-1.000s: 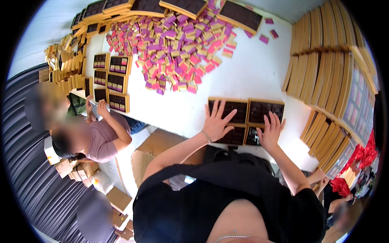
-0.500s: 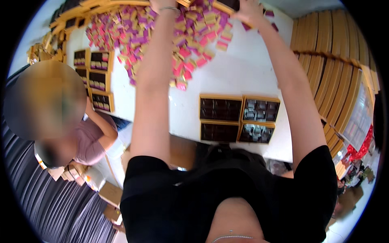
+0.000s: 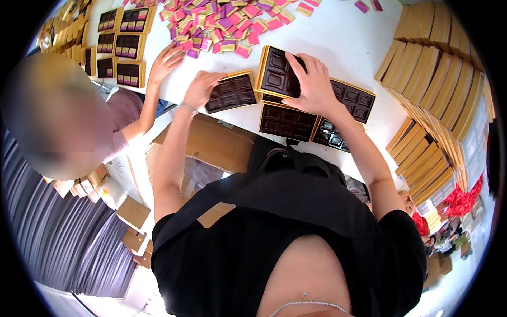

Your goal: The person places small colorful rectangular items into compartmentalized trays on a table, then covers them with clear plastic lids. The person stacks the completed trays and repeats the process with additional trays and items.

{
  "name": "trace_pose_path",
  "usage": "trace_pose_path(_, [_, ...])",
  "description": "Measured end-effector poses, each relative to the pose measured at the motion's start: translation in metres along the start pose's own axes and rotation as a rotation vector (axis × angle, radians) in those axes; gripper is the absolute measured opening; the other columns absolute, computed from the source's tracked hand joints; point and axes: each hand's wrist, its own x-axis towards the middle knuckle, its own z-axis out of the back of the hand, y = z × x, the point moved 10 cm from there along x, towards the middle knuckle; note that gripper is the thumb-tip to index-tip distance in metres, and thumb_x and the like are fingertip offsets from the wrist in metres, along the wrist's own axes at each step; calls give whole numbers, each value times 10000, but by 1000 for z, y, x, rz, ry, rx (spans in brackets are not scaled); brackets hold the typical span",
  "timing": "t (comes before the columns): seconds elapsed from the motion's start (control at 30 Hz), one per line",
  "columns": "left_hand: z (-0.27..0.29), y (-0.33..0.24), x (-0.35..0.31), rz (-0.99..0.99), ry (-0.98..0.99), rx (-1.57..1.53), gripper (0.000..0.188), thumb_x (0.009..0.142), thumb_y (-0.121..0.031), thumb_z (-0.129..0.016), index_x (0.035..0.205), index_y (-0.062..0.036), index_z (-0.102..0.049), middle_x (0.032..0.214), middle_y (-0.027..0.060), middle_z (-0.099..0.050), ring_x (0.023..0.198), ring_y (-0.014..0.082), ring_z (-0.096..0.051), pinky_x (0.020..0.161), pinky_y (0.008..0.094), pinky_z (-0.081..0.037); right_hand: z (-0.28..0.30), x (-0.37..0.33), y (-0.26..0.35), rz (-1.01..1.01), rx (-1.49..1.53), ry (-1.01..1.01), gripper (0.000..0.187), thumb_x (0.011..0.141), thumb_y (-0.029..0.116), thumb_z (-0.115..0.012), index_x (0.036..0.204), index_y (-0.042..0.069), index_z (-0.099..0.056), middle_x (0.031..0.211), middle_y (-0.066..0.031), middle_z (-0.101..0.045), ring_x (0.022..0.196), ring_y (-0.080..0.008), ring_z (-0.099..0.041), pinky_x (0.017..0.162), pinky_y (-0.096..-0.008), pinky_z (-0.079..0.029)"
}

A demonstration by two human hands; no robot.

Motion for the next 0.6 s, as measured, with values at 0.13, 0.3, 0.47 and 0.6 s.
trace_pose_path(0.13, [-8, -26, 31, -190, -242, 104, 298, 803, 18, -629, 1063, -105, -705, 963, 72, -706, 882, 293, -599, 823, 369, -497, -10, 10, 39, 75, -93, -43, 997, 577, 327, -850, 1437, 120, -388, 1310, -195, -439, 1208, -370, -426, 986, -518, -325])
trace_pose_path(0.3, [38, 46, -8, 291, -761, -225, 171, 925, -127, -614, 1061, -76, -705, 969, 81, -725, 921, 245, -652, 854, 349, -509, -76, -22, 127, 361, -100, 221, 955, 604, 408, -834, 1409, 98, -425, 1273, -215, -466, 1163, -373, -458, 919, -531, -343])
trace_pose_path(0.47, [52, 63, -80, 510, -630, -116, 409, 971, -204, -525, 1352, -58, -526, 1298, 167, -574, 1210, 330, -532, 1012, 416, -421, -183, -13, 159, 247, -86, 289, 948, 698, 473, -787, 1443, 48, -385, 1383, -239, -418, 1265, -376, -411, 965, -607, -346])
trace_pose_path(0.6, [-10, -9, -80, 384, -260, 396, 588, 966, -403, -472, 1484, -138, -387, 1602, 140, -190, 1461, 447, -100, 1125, 648, -152, -178, -12, 130, 173, -145, 73, 889, 734, 464, -763, 1419, 16, -416, 1488, -155, -352, 1348, -347, -339, 1035, -596, -279])
